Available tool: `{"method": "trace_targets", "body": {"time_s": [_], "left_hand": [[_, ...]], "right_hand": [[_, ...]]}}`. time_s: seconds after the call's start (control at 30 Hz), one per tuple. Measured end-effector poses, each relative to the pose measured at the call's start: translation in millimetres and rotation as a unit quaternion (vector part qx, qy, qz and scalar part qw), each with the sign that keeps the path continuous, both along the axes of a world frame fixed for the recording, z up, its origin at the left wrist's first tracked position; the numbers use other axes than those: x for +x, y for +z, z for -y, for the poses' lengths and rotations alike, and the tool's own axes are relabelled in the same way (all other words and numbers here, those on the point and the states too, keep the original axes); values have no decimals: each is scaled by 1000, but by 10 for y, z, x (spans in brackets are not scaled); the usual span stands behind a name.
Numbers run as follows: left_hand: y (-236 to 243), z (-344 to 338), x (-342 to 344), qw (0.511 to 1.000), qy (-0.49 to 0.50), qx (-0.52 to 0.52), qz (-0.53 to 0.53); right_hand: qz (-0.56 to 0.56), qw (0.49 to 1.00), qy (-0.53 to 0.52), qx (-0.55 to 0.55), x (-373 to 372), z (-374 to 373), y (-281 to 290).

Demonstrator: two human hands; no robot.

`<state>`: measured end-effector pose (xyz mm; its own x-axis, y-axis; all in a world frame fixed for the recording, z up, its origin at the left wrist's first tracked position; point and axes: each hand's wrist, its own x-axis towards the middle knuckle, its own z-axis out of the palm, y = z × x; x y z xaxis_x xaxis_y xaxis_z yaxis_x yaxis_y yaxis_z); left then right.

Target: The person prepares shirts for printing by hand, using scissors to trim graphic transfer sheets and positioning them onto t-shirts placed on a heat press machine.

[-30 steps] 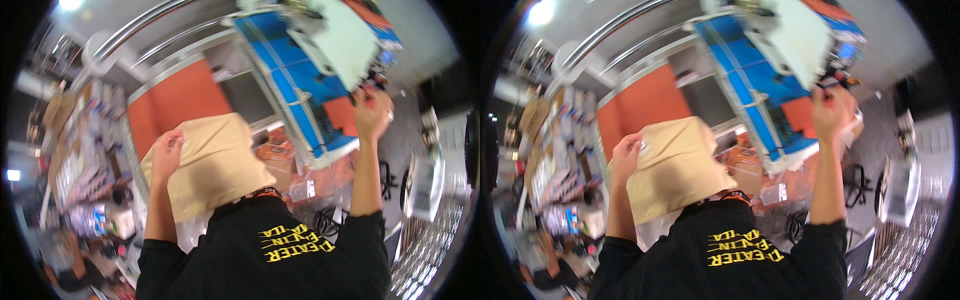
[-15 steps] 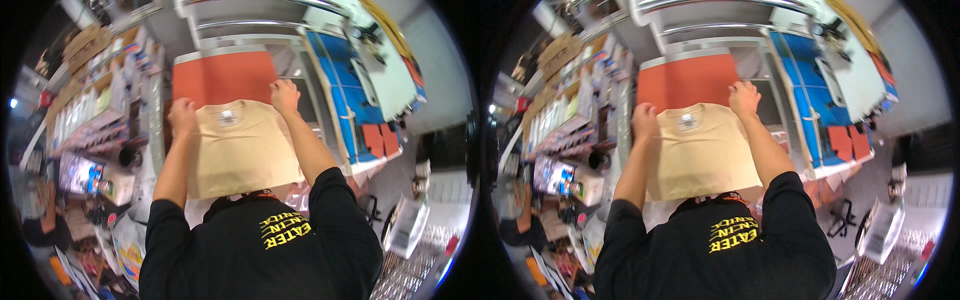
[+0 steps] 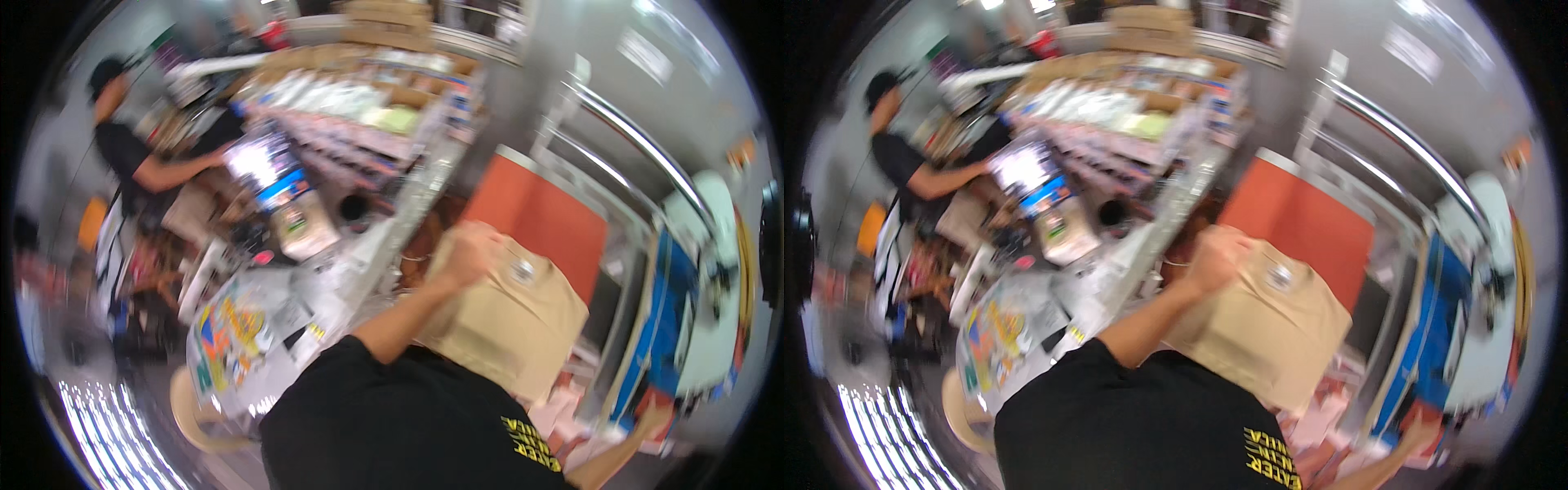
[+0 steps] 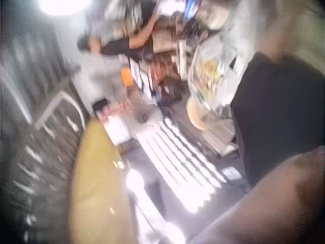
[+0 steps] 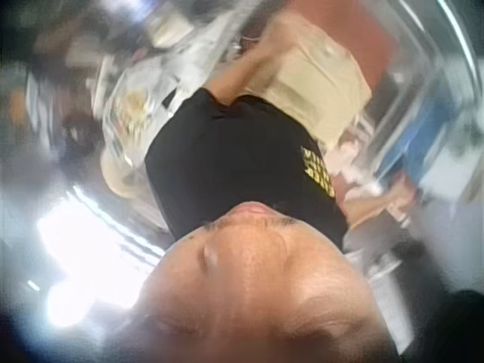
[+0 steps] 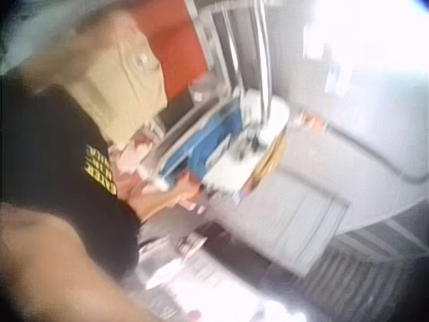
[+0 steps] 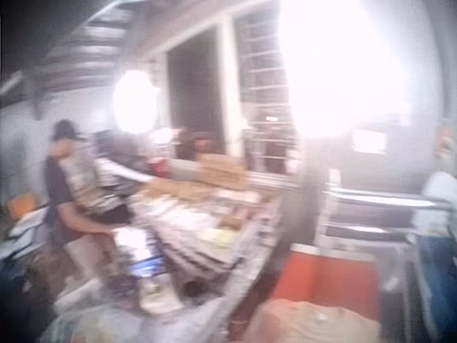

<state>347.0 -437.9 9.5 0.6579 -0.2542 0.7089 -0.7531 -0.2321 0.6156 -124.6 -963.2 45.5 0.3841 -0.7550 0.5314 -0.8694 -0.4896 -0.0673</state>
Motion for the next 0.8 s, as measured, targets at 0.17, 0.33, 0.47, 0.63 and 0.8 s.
{"method": "trace_targets", "body": {"time_s": [0.17,0.33,0.47,0.63,0.8], "left_hand": [[471,521,-1171,972,-204,-14,-118],[894,180,-1179,908,-299,150,-251],[1121,-1142,-385,971,-1,-26,-240],[1791,-3324,-87,861,317,-366,-156],[1299,-5219,39,787,412,-252,-383]], "right_hand": [[227,905,241,268,1336,-1657,297],[276,559,418,661,2345,-3224,157],[227,660,475,536,2520,-3158,145],[192,756,394,487,2468,-2785,37],[146,769,425,454,2506,-3206,-194]]}}
